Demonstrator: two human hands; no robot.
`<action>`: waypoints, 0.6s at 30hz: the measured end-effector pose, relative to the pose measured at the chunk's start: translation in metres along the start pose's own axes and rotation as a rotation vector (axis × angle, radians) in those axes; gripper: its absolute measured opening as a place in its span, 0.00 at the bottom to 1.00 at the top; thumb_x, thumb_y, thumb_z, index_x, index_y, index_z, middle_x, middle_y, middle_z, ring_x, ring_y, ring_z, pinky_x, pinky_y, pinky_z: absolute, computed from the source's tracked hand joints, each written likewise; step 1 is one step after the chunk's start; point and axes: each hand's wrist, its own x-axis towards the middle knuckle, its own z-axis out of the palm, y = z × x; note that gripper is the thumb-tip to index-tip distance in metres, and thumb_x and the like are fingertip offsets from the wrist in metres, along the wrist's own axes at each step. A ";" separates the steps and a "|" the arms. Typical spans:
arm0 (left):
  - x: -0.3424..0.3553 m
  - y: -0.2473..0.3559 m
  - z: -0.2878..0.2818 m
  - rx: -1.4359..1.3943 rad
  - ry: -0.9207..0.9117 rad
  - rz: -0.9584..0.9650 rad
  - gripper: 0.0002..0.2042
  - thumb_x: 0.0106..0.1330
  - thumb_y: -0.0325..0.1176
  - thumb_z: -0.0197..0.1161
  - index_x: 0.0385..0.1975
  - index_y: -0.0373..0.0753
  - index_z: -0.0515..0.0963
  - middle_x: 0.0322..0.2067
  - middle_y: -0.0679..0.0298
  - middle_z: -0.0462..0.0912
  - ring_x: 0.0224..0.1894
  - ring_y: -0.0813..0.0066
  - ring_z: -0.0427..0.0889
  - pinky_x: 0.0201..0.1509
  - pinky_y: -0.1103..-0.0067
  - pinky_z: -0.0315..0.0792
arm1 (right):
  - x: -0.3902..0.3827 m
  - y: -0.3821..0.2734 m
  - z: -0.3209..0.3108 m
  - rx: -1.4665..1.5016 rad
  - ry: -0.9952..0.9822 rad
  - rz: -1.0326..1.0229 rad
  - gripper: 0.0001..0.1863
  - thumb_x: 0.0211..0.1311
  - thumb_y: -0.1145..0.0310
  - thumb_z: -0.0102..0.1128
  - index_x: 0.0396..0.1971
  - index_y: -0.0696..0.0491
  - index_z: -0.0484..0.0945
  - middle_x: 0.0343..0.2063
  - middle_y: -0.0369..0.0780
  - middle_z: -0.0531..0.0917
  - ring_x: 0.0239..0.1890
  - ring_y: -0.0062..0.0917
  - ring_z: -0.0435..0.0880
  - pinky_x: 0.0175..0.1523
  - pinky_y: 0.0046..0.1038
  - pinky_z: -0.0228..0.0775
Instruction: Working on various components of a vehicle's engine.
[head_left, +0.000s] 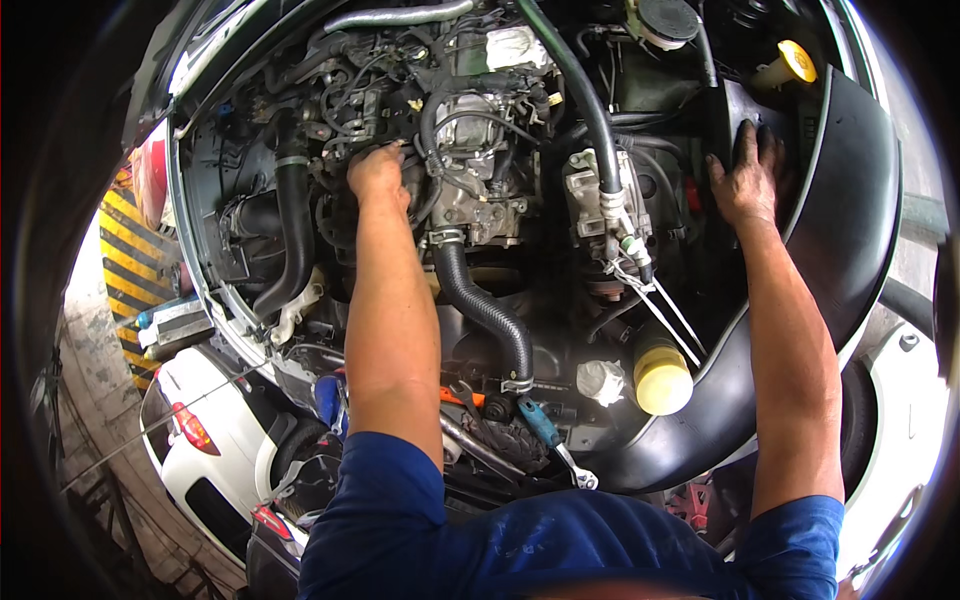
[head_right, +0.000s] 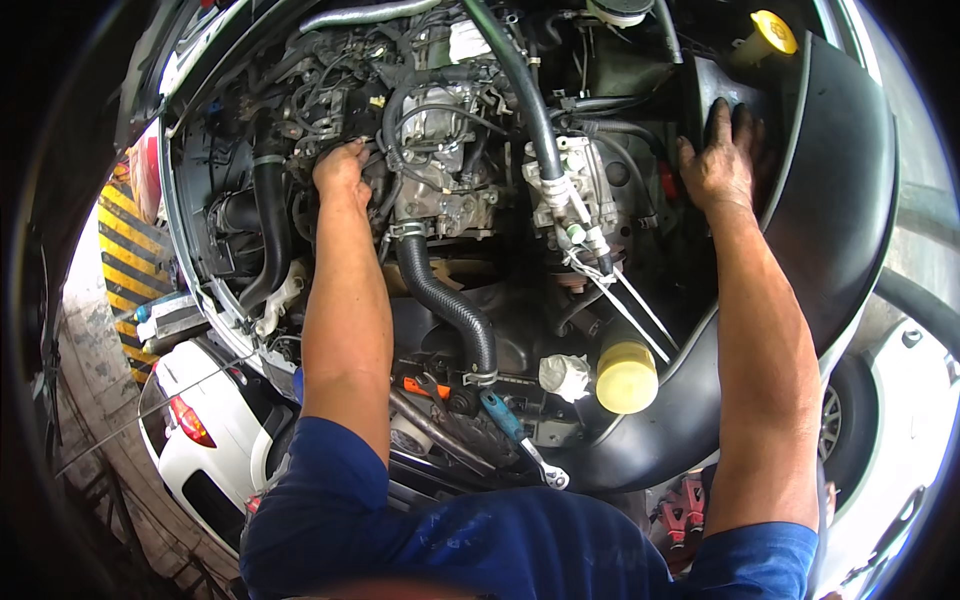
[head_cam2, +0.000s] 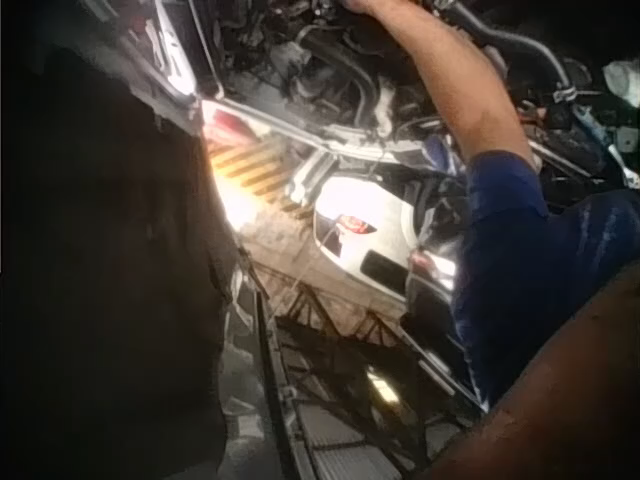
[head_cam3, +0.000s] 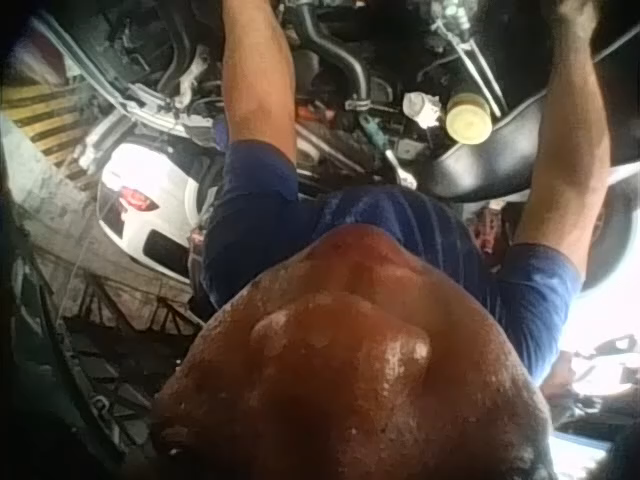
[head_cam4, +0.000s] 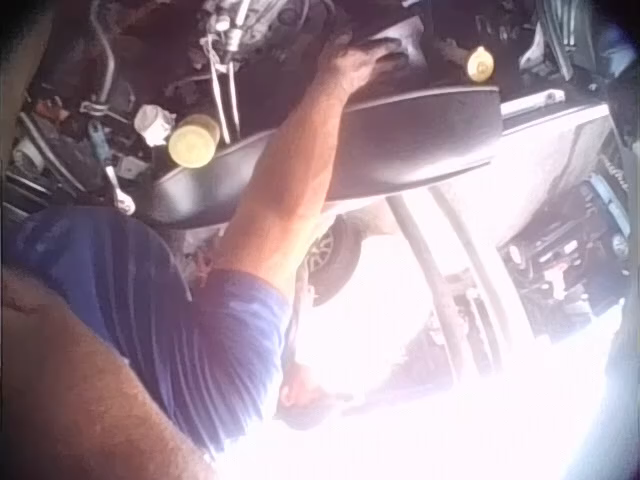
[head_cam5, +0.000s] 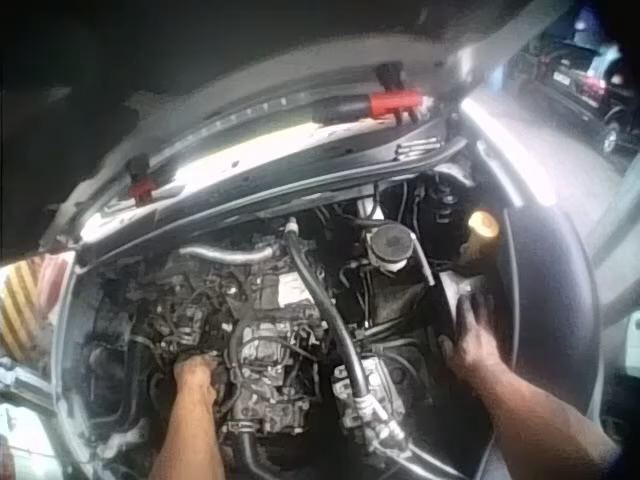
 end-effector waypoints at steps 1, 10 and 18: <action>0.001 -0.002 -0.002 -0.021 -0.037 0.049 0.15 0.60 0.27 0.67 0.45 0.33 0.76 0.42 0.56 0.82 0.39 0.67 0.81 0.33 0.75 0.67 | 0.000 -0.002 -0.001 -0.022 -0.015 0.002 0.43 0.60 0.48 0.61 0.72 0.45 0.53 0.72 0.49 0.50 0.75 0.49 0.42 0.76 0.48 0.36; -0.015 -0.001 0.002 -0.022 -0.024 0.161 0.13 0.59 0.23 0.68 0.41 0.31 0.75 0.40 0.59 0.80 0.40 0.69 0.81 0.46 0.75 0.75 | -0.002 -0.003 -0.006 -0.033 -0.035 0.014 0.43 0.61 0.48 0.60 0.72 0.45 0.53 0.72 0.50 0.50 0.75 0.50 0.42 0.76 0.47 0.36; -0.061 -0.008 0.019 0.499 0.112 1.030 0.09 0.59 0.32 0.67 0.34 0.32 0.80 0.35 0.55 0.82 0.35 0.59 0.82 0.43 0.70 0.76 | 0.000 -0.003 -0.007 -0.068 -0.053 0.031 0.43 0.60 0.48 0.60 0.72 0.45 0.53 0.72 0.51 0.50 0.75 0.50 0.41 0.77 0.46 0.35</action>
